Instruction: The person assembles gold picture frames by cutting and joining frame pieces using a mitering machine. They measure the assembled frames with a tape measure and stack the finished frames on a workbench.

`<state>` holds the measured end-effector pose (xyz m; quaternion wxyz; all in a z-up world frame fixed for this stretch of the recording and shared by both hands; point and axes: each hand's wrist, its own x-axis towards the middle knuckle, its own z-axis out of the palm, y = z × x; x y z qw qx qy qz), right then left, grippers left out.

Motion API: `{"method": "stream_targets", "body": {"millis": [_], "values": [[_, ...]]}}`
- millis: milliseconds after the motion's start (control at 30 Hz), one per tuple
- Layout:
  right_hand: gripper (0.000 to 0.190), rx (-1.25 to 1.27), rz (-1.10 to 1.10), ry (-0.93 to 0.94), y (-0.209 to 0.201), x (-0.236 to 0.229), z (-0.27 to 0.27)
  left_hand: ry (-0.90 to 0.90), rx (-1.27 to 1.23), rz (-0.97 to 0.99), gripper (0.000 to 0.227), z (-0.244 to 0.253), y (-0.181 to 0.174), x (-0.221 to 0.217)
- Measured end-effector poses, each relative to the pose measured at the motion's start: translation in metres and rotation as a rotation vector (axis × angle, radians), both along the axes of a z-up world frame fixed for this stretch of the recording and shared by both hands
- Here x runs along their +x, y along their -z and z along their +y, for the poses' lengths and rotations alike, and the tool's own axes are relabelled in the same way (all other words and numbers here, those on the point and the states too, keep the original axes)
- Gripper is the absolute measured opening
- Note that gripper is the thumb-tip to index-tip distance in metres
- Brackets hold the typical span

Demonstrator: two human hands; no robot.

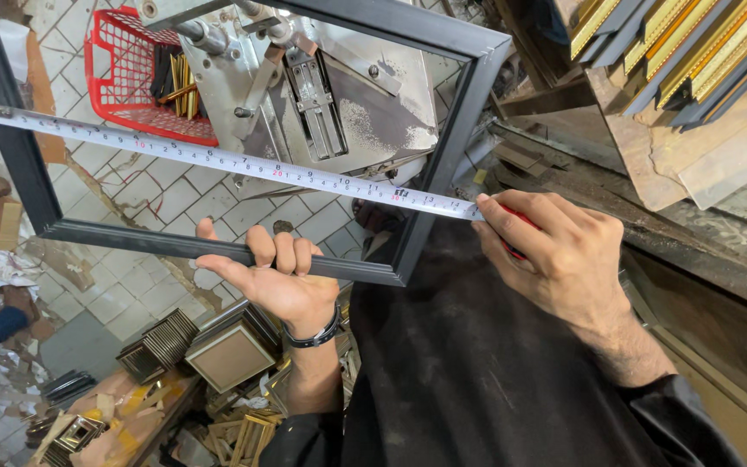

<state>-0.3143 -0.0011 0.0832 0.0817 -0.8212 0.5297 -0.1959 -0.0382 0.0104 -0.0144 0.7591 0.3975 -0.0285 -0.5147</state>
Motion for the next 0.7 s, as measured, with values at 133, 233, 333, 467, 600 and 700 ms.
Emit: {"method": "stream_targets", "body": {"millis": [133,233,333,467,600,700], "values": [[0.026,0.012,0.021,0.012,-0.002,0.001,0.0,0.013,-0.032,0.046,0.05,0.002,0.007,0.003],[0.026,0.014,0.039,-0.001,-0.004,0.003,-0.001,0.022,-0.058,0.062,0.049,0.002,0.012,0.005],[0.025,0.01,0.062,-0.008,-0.007,0.003,0.0,0.036,-0.107,0.094,0.05,0.002,0.017,0.006],[0.026,0.009,0.074,-0.009,-0.003,0.0,0.005,0.025,-0.084,0.054,0.051,0.001,0.021,0.008],[0.02,-0.059,0.08,0.002,0.007,-0.011,0.0,0.037,-0.078,0.007,0.052,0.0,0.021,0.009],[0.018,-0.129,0.12,0.037,0.009,-0.025,-0.011,0.058,-0.082,-0.01,0.052,0.002,0.025,0.012]]}}
